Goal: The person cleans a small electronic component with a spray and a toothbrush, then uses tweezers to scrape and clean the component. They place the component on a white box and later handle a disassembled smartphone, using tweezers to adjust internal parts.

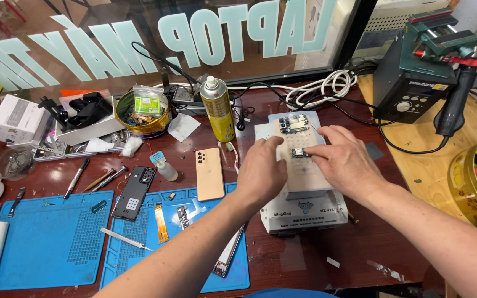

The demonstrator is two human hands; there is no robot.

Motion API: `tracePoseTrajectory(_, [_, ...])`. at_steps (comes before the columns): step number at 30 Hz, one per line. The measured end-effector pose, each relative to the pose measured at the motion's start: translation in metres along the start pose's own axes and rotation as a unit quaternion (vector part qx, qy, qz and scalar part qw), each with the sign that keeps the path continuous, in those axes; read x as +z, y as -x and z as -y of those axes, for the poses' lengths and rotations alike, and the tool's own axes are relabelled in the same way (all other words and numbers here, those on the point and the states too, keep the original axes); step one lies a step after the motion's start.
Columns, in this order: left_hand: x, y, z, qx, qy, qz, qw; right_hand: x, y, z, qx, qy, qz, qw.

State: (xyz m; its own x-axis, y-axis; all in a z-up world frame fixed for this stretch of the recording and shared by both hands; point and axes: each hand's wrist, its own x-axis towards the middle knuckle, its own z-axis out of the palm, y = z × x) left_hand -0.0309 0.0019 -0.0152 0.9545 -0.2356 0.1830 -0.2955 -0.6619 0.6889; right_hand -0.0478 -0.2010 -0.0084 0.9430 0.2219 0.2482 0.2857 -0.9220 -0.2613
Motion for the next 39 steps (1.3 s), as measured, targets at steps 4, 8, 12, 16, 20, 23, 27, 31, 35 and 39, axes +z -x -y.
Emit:
tracePoseTrajectory(4, [-0.019, -0.016, 0.042, -0.091, 0.083, 0.010, 0.992, -0.001, -0.009, 0.001, 0.007, -0.063, -0.025, 0.998])
tracePoseTrajectory(8, [-0.070, -0.032, 0.093, -0.216, 0.213, 0.069, 0.950, 0.000, -0.012, 0.001, -0.028, -0.068, -0.037, 0.997])
tracePoseTrajectory(12, [-0.097, -0.027, 0.114, -0.267, 0.212, 0.023, 0.940, 0.001, -0.018, 0.009, -0.038, -0.050, -0.030, 0.998])
tracePoseTrajectory(16, [-0.084, -0.014, 0.113, -0.301, 0.235, 0.003, 0.924, -0.001, -0.020, 0.014, -0.017, -0.035, -0.016, 0.999])
tracePoseTrajectory(20, [-0.062, -0.003, 0.107, -0.305, 0.261, 0.035, 0.915, -0.003, -0.024, 0.015, 0.009, -0.038, 0.011, 0.999])
tracePoseTrajectory(23, [-0.054, -0.003, 0.101, -0.296, 0.243, 0.057, 0.922, -0.003, -0.025, 0.014, 0.017, -0.029, 0.023, 0.999])
tracePoseTrajectory(27, [-0.053, -0.008, 0.093, -0.286, 0.238, 0.051, 0.927, 0.000, -0.023, 0.015, 0.021, -0.039, 0.019, 0.999])
tracePoseTrajectory(31, [-0.050, -0.014, 0.085, -0.282, 0.261, 0.045, 0.922, 0.002, -0.022, 0.014, 0.027, -0.043, 0.013, 0.999])
tracePoseTrajectory(35, [-0.049, -0.016, 0.078, -0.265, 0.271, 0.049, 0.924, 0.002, -0.023, 0.013, 0.027, -0.050, 0.006, 0.998])
tracePoseTrajectory(39, [-0.049, -0.016, 0.069, -0.273, 0.253, 0.060, 0.926, 0.003, -0.024, 0.011, 0.034, -0.067, -0.003, 0.997])
